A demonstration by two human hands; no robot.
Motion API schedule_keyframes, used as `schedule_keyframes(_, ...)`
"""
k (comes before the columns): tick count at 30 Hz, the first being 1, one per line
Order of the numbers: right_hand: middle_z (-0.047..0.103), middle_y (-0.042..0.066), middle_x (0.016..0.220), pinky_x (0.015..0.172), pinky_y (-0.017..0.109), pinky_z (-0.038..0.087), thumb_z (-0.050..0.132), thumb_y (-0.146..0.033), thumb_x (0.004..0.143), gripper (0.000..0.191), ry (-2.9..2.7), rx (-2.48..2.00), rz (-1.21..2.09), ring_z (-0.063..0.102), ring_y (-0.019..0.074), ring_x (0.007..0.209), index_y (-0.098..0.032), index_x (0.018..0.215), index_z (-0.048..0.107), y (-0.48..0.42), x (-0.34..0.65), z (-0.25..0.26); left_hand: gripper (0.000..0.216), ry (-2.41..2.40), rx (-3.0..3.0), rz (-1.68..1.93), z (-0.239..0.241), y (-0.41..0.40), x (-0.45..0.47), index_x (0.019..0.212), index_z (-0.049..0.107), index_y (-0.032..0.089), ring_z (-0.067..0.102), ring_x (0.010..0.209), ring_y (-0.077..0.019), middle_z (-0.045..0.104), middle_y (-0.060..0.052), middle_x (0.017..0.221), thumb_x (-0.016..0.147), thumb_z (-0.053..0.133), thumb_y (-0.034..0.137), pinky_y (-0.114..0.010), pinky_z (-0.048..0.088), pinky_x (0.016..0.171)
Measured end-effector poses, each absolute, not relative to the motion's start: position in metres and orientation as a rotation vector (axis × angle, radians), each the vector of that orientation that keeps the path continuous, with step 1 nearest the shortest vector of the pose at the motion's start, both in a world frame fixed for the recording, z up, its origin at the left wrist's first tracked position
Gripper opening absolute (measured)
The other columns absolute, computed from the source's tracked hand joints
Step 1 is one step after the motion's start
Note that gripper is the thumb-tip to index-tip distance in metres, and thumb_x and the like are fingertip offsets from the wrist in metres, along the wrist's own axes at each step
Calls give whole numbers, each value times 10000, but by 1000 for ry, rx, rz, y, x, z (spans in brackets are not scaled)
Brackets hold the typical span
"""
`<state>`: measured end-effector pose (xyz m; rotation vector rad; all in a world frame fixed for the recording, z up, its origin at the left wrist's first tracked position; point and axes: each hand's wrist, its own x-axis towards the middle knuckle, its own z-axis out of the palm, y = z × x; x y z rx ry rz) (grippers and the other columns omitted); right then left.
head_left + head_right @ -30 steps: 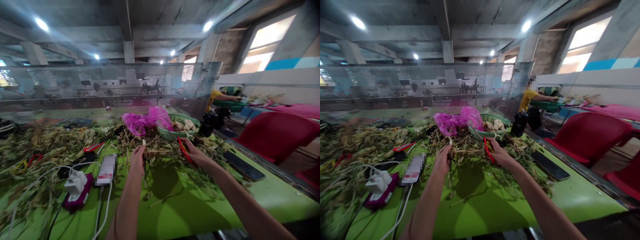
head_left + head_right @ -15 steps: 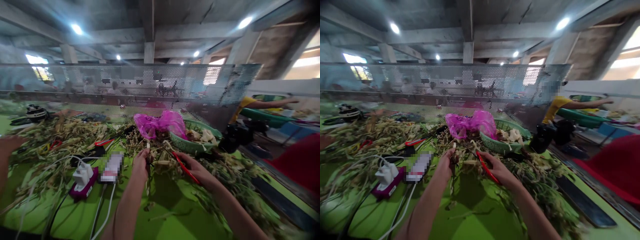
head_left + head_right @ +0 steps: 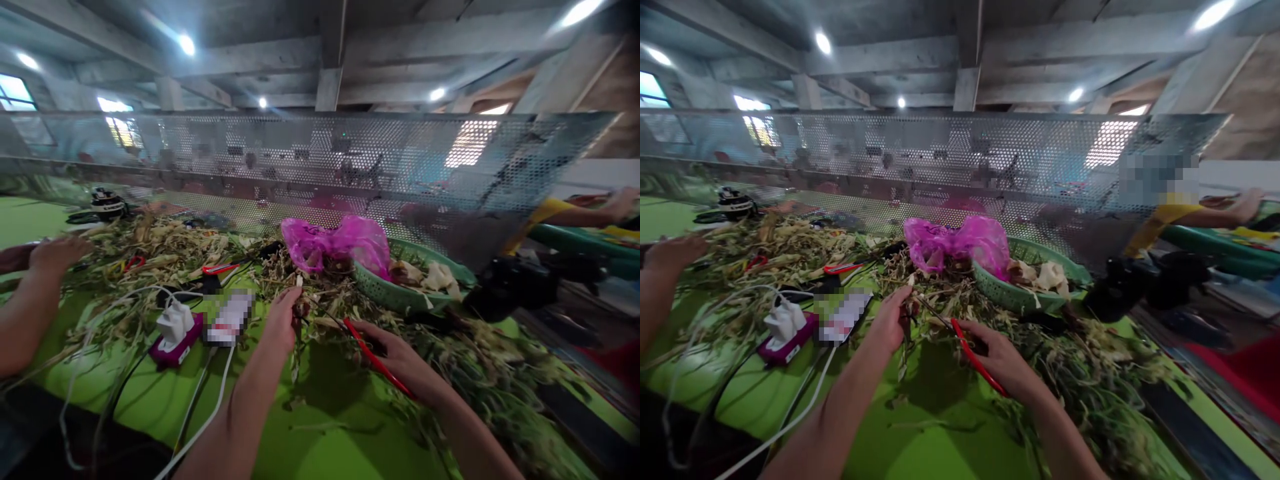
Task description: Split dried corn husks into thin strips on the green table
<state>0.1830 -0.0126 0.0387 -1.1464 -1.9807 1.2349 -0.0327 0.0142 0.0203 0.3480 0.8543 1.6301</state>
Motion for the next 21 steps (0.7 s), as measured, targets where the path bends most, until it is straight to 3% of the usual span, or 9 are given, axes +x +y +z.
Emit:
schedule_keyframes(7, 621, 89, 1248, 978, 443, 442, 695, -587, 675, 766, -1829, -1090, 1365, 558, 327, 1144, -237, 1336, 532, -16, 188, 42, 219, 864, 384, 1625, 17, 18, -35, 747, 627, 159, 547, 428, -72, 605, 40, 581, 594, 746, 262, -187, 373, 419)
schedule_keyframes(11, 624, 92, 1233, 966, 421, 446, 682, -583, 691, 715, -1862, -1109, 1312, 539, 333, 1158, -236, 1306, 566, -16, 189, 43, 229, 843, 411, 1641, 14, 19, -35, 740, 629, 164, 535, 426, -64, 596, 49, 580, 583, 753, 276, -182, 366, 425)
schedule_keyframes(21, 679, 50, 890, 662, 280, 510, 626, -565, 759, 654, -1965, -1193, 1315, 620, 219, 788, -217, 1309, 560, -12, 184, 37, 244, 794, 445, 1608, 20, 14, -34, 736, 628, 162, 556, 463, -88, 611, 37, 600, 575, 759, 291, -216, 431, 488)
